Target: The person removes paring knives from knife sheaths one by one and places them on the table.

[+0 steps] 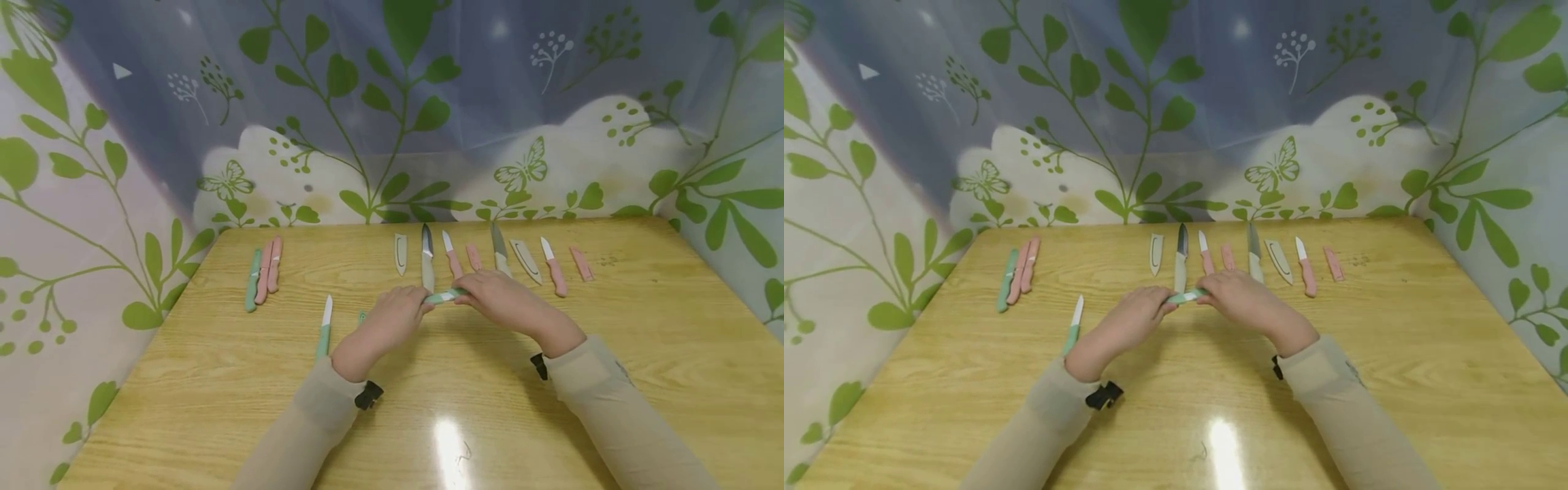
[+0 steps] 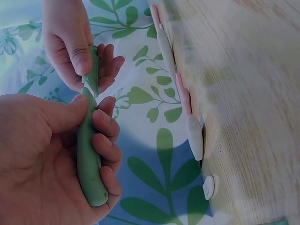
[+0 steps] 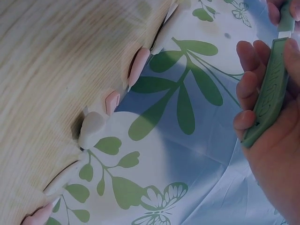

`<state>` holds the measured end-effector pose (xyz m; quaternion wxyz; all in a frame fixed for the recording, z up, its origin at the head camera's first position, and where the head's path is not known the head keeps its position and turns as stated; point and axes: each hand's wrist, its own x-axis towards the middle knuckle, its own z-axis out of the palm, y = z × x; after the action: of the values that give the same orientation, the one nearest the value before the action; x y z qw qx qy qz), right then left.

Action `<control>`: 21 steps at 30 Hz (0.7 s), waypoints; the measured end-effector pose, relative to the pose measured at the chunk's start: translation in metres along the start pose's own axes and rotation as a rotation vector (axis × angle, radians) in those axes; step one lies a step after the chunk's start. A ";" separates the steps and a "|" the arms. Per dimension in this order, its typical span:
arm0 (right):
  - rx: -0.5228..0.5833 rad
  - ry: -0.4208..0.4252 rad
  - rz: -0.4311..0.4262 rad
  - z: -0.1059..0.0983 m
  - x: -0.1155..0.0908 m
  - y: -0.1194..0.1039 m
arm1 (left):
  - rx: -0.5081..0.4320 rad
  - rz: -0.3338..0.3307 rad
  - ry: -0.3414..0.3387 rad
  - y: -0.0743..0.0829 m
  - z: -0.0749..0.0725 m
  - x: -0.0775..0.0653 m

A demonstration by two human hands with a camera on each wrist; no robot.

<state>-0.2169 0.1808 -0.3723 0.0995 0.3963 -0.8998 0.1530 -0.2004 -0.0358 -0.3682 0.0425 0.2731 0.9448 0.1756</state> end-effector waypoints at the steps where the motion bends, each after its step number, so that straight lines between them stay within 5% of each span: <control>1: 0.000 -0.001 0.000 0.000 0.000 0.000 | -0.001 0.000 -0.004 0.000 0.000 0.000; 21: 0.024 0.003 -0.034 -0.003 0.001 0.002 | -0.029 0.022 -0.006 -0.001 -0.006 -0.001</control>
<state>-0.2187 0.1823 -0.3696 0.0987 0.4124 -0.8909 0.1627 -0.2013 -0.0387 -0.3633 0.0474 0.2835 0.9390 0.1889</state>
